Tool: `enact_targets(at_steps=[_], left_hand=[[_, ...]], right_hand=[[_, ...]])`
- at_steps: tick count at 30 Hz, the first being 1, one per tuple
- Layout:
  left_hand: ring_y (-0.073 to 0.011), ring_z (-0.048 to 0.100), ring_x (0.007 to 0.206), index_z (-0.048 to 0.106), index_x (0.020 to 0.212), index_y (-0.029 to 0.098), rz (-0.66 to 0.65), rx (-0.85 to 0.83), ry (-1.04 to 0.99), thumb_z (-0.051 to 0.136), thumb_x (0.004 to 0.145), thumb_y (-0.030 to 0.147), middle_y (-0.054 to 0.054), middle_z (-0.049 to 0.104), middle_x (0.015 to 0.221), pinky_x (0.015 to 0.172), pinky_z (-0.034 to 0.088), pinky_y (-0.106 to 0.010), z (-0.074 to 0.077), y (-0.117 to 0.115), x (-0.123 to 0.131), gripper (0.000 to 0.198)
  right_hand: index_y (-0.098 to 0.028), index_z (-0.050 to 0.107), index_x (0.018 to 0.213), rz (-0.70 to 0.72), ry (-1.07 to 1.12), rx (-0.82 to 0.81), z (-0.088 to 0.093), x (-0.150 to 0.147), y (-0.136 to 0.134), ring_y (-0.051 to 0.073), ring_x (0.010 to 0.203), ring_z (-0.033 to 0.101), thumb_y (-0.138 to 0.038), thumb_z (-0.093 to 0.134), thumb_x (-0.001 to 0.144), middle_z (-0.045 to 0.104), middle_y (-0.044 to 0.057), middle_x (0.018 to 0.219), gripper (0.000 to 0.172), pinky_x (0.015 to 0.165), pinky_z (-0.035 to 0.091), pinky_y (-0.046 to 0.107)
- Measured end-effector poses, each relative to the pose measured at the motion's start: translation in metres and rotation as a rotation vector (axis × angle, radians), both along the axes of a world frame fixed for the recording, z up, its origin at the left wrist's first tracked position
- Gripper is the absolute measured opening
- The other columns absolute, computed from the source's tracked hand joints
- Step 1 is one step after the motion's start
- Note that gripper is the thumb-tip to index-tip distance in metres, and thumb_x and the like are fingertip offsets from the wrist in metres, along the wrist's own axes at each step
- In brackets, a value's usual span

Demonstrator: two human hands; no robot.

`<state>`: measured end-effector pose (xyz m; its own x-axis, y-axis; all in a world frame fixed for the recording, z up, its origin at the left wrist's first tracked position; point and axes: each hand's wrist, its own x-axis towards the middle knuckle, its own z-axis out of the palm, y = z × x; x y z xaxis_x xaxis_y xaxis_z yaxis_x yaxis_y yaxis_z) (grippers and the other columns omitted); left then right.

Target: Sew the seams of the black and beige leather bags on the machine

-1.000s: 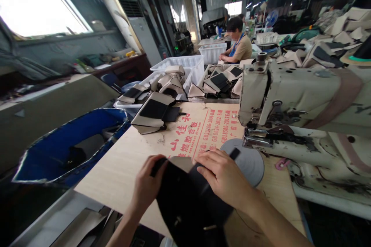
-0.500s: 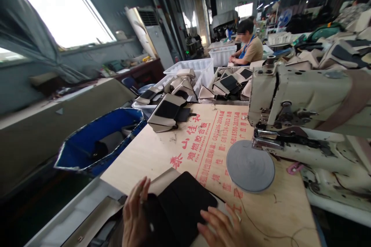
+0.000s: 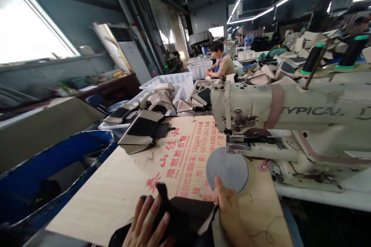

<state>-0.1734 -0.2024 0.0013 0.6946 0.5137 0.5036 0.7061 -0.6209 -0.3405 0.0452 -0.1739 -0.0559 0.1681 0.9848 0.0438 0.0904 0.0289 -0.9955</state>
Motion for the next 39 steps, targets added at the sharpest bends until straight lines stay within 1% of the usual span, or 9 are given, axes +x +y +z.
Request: enact_targets(at_steps=[6,9,13,16,22,27,31,35,39], left_hand=[[-0.0201,0.061,0.082,0.061,0.101,0.019,0.097,-0.473,0.046,0.046,0.082,0.025,-0.007,0.067,0.086,0.088,0.040,-0.037,0.029,0.041,0.062,0.025],[-0.0174,0.059,0.058,0.061,0.073,0.018,0.272,-0.701,0.062,0.041,0.081,0.015,-0.005,0.064,0.061,0.066,0.042,-0.029,0.034,0.067,0.076,0.022],[-0.0216,0.063,0.065,0.059,0.075,0.018,0.489,-0.707,0.009,0.037,0.082,0.017,-0.008,0.065,0.065,0.057,0.038,-0.026,0.036,0.081,0.073,0.023],[-0.0229,0.063,0.064,0.060,0.081,0.018,0.556,-0.705,-0.027,0.033,0.085,0.020,-0.009,0.066,0.066,0.055,0.037,-0.026,0.038,0.078,0.077,0.028],[-0.0202,0.065,0.064,0.039,0.132,0.022,0.410,-0.793,-0.202,0.036,0.083,0.018,-0.009,0.069,0.076,0.055,0.041,-0.024,0.035,0.068,0.096,0.048],[-0.0202,0.064,0.074,0.039,0.133,0.023,0.235,-0.994,-0.490,0.035,0.088,0.029,-0.008,0.069,0.085,0.063,0.045,-0.026,0.018,0.068,0.090,0.046],[-0.0127,0.053,0.045,0.054,0.119,0.015,0.129,-1.399,-0.668,0.035,0.086,0.047,0.000,0.059,0.054,0.044,0.039,-0.020,0.005,0.094,0.090,0.050],[-0.0087,0.045,0.037,0.055,0.105,0.013,0.268,-1.198,-0.887,0.027,0.087,0.051,0.004,0.051,0.052,0.039,0.033,-0.018,-0.010,0.150,0.121,0.051],[-0.0156,0.061,0.064,0.043,0.117,0.015,0.290,-0.988,-0.464,0.038,0.085,0.050,-0.003,0.063,0.073,0.060,0.044,-0.024,-0.022,0.192,0.162,0.048]], right_hand=[[-0.018,0.036,0.039,0.334,0.048,0.102,0.031,0.008,0.073,0.010,0.045,0.042,-0.060,0.033,0.084,0.036,-0.002,0.040,0.061,0.053,0.038,0.023],[-0.017,0.051,0.054,0.216,-0.008,0.110,0.038,0.029,0.090,0.013,0.056,0.052,-0.057,0.037,0.084,0.052,0.001,0.054,0.052,0.062,0.042,0.025],[-0.020,0.057,0.098,0.062,-0.105,0.114,0.046,0.051,0.053,0.019,0.097,0.055,-0.048,0.042,0.085,0.060,0.007,0.103,0.034,0.088,0.041,0.032],[-0.023,0.032,0.132,0.114,-0.227,0.159,0.035,0.036,0.009,0.022,0.127,0.031,-0.037,0.050,0.083,0.036,0.006,0.137,0.055,0.105,0.028,0.040],[-0.021,0.018,0.140,0.133,-0.207,0.135,0.009,0.029,0.020,0.020,0.127,0.033,-0.019,0.037,0.086,0.035,0.008,0.138,0.057,0.105,0.028,0.047],[-0.027,0.030,0.136,0.418,-0.367,0.189,0.033,0.088,0.042,0.017,0.128,0.030,-0.003,0.035,0.074,0.035,0.000,0.138,0.067,0.107,0.024,0.043],[-0.027,0.027,0.137,0.397,-0.471,0.118,0.042,0.102,0.028,0.015,0.126,0.034,0.003,0.030,0.067,0.037,-0.002,0.137,0.076,0.107,0.026,0.040],[-0.026,0.025,0.138,0.296,-0.512,0.140,0.038,0.087,0.016,0.013,0.125,0.034,0.003,0.029,0.066,0.035,-0.003,0.137,0.077,0.105,0.031,0.034],[-0.025,0.021,0.139,0.224,-0.563,0.202,0.030,0.081,0.016,0.014,0.121,0.040,0.003,0.029,0.066,0.038,-0.003,0.135,0.078,0.098,0.040,0.028]])
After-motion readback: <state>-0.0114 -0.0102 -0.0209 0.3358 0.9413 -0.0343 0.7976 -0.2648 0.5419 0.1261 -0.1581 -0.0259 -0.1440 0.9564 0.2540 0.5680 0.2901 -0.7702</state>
